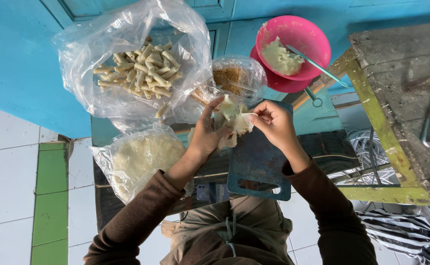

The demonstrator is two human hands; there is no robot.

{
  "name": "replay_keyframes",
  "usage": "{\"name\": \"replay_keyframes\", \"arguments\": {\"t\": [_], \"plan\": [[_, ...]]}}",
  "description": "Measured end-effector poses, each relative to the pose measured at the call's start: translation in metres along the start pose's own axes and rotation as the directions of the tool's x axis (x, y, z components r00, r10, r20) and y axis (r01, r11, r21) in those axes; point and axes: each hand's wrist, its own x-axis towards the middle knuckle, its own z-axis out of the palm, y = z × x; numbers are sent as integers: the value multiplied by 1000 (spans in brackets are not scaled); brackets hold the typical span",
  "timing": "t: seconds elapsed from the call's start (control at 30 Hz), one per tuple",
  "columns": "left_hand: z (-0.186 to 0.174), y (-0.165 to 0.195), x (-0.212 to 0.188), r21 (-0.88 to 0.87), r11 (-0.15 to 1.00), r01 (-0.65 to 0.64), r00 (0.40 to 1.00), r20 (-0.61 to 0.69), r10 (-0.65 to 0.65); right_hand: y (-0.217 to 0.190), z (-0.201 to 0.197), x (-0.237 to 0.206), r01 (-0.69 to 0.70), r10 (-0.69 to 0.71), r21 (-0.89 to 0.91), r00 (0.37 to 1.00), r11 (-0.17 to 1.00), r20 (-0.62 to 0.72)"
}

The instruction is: The person takes thin dough wrappers from a pile on a cutting board, scoops filling from a pink bowl with a small spatula, places the filling on a wrapper, and folds the wrapper over it. The folded snacks are set aside with a bag of already rolled dough pieces on the table.

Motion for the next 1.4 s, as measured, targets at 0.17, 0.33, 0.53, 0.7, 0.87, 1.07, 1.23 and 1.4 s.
{"name": "replay_keyframes", "arguments": {"t": [0.17, 0.33, 0.53, 0.7, 0.87, 1.07, 1.23, 1.4], "plan": [[2, -2, 2, -36, 999, 19, 1000, -5, -19, -8, 13, -10, 217, -217, 3, 975, 976, 46], [-2, -2, -1, 74, 993, -95, 994, -54, 99, -1, 11, -5, 68, -71, 178, 997, 982, 8], [-6, 8, 1, -66, 995, -70, 995, -74, 66, 6, -4, 1, -74, 132, 500, 988, 863, -81], [-8, 2, -1, 91, 993, -77, 997, 14, 76, -4, 5, -3, -74, 98, 388, 994, 919, -42], [-16, -12, 0, 33, 994, -101, 994, 51, 99, -12, 7, 5, -55, 72, 330, 997, 942, -38], [-18, -6, 3, -43, 993, -114, 993, 4, 114, -17, -8, 24, -42, 45, 273, 999, 961, -4], [-10, 20, -1, 257, 940, 225, 961, -220, -170, -34, -6, 38, 35, -56, 227, 995, 973, 85], [-9, 35, -9, 929, 300, -217, 856, 34, 516, -60, -7, 55, 121, -132, 262, 991, 958, 26]]}}
